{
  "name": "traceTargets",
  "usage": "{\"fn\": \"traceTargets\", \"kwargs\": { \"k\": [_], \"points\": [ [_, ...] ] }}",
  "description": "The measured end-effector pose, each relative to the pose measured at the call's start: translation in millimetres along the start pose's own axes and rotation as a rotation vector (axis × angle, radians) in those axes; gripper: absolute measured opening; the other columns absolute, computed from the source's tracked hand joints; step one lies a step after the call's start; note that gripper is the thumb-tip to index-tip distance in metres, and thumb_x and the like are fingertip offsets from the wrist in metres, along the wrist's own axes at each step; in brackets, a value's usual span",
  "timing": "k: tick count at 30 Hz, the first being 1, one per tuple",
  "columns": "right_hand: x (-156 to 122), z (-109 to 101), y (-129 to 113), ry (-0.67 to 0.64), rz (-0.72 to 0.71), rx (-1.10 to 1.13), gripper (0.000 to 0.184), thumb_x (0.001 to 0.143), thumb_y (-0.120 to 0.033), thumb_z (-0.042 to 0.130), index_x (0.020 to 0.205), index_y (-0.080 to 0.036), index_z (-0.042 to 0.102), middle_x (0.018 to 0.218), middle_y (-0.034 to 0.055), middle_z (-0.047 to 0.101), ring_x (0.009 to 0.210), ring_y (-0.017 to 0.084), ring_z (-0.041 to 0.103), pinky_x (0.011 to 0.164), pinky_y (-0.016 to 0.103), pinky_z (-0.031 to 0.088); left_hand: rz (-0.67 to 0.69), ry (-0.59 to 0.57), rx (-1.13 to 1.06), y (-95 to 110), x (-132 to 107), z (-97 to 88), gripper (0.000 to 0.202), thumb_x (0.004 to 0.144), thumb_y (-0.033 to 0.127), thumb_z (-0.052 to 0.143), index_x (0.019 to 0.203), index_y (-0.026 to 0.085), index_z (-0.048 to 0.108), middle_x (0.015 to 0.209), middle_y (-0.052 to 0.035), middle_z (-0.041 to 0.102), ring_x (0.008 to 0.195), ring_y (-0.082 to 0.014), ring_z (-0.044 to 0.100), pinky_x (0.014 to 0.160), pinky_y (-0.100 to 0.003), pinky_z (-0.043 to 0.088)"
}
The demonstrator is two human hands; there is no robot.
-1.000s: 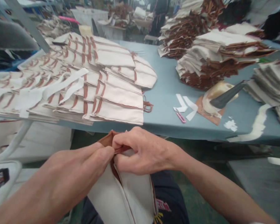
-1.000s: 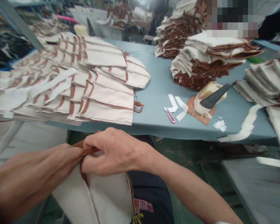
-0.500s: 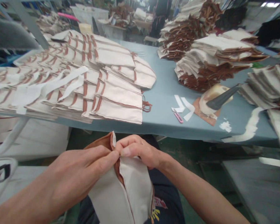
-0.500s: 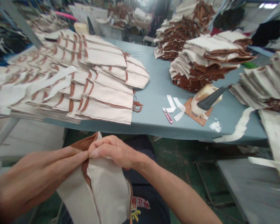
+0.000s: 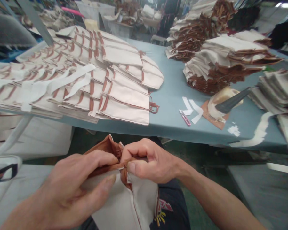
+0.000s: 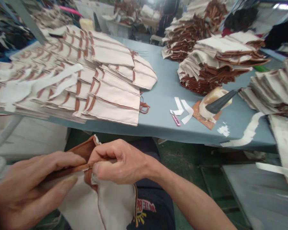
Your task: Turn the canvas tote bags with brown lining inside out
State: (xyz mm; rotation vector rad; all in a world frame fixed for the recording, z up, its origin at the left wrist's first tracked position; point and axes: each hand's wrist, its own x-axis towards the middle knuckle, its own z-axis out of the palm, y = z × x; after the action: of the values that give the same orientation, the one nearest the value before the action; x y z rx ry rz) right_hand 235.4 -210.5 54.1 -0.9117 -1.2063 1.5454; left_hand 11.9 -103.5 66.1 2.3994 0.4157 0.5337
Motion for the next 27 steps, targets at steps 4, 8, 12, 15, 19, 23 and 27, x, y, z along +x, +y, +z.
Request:
{"fn": "traceTargets", "kwargs": {
  "k": [4,8,12,15,19,23,27],
  "points": [
    [-2.0,1.8,-3.6,0.009,-0.077,-0.103,0.007,0.085,-0.015,0.060,0.082,-0.017,0.066,0.079,0.0012,0.071,0.068,0.012,0.061,0.061,0.020,0.048,0.097,-0.012,-0.141,1.6,11.6,-4.9,0.024,0.108,0.023,0.063,0.085,0.027,0.069,0.065,0.0117,0.066,0.049,-0.0057,0.059,0.053,-0.015,0.041],
    [2.9,3.9,3.4,-0.006,-0.110,0.014,0.008,0.087,-0.019,0.064,0.079,-0.019,0.063,0.074,-0.0012,0.066,0.065,0.011,0.055,0.063,0.021,0.049,0.030,-0.117,-0.309,-10.2,15.3,2.3,0.034,0.107,0.022,0.061,0.073,0.022,0.064,0.065,0.0085,0.062,0.054,-0.0079,0.056,0.054,-0.017,0.041],
    [10.8,11.7,17.6,0.023,-0.139,0.154,0.024,0.089,-0.033,0.075,0.077,-0.021,0.058,0.073,-0.0026,0.062,0.064,0.011,0.050,0.066,0.024,0.050,-0.142,-0.105,-0.532,-17.5,16.4,27.9,0.049,0.106,0.036,0.061,0.061,0.022,0.048,0.057,0.0068,0.047,0.051,-0.0108,0.042,0.051,-0.024,0.035],
    [13.2,13.8,22.7,0.107,-0.124,0.215,0.031,0.086,-0.040,0.077,0.075,-0.022,0.056,0.074,-0.0015,0.063,0.064,0.011,0.051,0.064,0.025,0.048,-0.198,-0.048,-0.566,-20.7,20.3,43.5,0.063,0.108,0.058,0.058,0.060,0.024,0.038,0.056,0.0058,0.041,0.052,-0.0119,0.036,0.050,-0.026,0.031],
    [9.8,-0.4,3.1,0.085,-0.090,-0.008,0.023,0.086,-0.035,0.073,0.076,-0.021,0.059,0.069,-0.0054,0.055,0.061,0.010,0.044,0.059,0.023,0.039,-0.152,-0.036,-0.537,-25.3,26.0,35.5,0.067,0.107,0.072,0.060,0.063,0.023,0.049,0.059,0.0039,0.049,0.055,-0.0139,0.043,0.054,-0.028,0.036],
    [4.6,-18.2,-30.6,0.014,-0.128,-0.399,0.011,0.088,-0.024,0.065,0.078,-0.019,0.065,0.068,-0.0062,0.053,0.063,0.010,0.045,0.061,0.023,0.037,-0.090,-0.151,-0.447,-16.4,33.1,7.0,0.065,0.115,0.069,0.044,0.079,0.021,0.067,0.075,-0.0001,0.064,0.066,-0.0169,0.055,0.063,-0.028,0.044],
    [3.9,-23.9,-46.4,0.012,-0.127,-0.602,0.012,0.088,-0.020,0.064,0.075,-0.019,0.064,0.069,-0.0056,0.056,0.064,0.010,0.049,0.062,0.023,0.035,-0.066,-0.244,-0.335,4.4,46.4,-8.6,0.056,0.119,0.047,0.037,0.071,0.023,0.052,0.069,0.0025,0.053,0.063,-0.0157,0.047,0.061,-0.027,0.039]
  ]
}}
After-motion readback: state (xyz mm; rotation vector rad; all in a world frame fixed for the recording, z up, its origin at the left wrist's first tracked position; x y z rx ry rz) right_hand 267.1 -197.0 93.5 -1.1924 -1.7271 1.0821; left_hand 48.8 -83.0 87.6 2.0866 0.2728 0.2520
